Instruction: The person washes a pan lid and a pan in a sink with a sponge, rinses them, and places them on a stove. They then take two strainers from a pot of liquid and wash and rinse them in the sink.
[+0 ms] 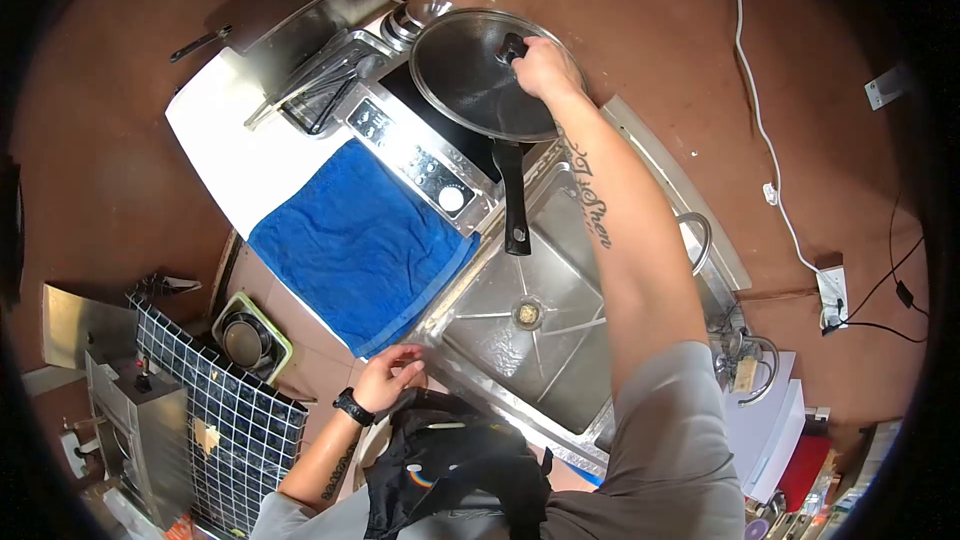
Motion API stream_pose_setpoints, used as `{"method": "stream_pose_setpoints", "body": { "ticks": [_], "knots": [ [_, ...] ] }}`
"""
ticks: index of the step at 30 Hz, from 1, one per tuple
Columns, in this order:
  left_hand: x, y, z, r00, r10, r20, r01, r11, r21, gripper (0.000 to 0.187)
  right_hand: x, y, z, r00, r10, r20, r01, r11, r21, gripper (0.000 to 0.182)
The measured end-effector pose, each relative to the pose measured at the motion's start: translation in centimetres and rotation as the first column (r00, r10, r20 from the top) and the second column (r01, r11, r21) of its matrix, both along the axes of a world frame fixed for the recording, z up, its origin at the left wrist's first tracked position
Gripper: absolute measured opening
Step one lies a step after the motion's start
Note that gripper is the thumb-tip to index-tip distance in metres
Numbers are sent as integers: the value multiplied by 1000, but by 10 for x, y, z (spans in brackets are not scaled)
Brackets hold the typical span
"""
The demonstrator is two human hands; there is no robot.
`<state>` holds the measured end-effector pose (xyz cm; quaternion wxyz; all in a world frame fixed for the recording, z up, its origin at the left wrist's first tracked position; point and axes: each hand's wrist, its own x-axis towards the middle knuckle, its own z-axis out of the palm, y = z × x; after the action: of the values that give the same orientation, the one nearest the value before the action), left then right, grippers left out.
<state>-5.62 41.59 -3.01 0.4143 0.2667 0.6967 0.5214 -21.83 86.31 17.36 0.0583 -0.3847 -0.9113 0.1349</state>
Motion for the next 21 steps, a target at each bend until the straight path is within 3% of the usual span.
{"method": "stream_pose_setpoints", "body": {
  "ticks": [6,8,12,15,17,19,20,21],
  "knots": [
    [-5,22,1,997,-72,-28,71,997,-30,33,-12,25,-26,1000,-8,5,7,997,82,51],
    [-7,32,7,992,-123,34,125,990,-63,33,-9,35,-31,1000,8,10,-9,998,68,54],
    [-4,54,5,989,-136,50,136,991,19,32,11,39,-10,982,135,-133,-149,984,-98,64],
    [-1,71,10,977,-192,93,192,981,7,29,34,29,-5,950,312,-20,-306,941,143,55],
    [-3,82,18,968,-248,46,245,968,61,26,35,35,-12,956,292,-17,-290,952,96,54],
    [-25,97,24,979,-54,-198,82,988,135,18,35,36,-17,961,274,16,-275,958,82,49],
    [-42,111,27,985,163,-62,-147,968,205,17,35,38,-19,962,272,9,-272,960,73,49],
    [-71,123,25,958,285,-41,-265,926,268,18,34,40,-21,964,266,7,-266,960,88,49]
  ]
}}
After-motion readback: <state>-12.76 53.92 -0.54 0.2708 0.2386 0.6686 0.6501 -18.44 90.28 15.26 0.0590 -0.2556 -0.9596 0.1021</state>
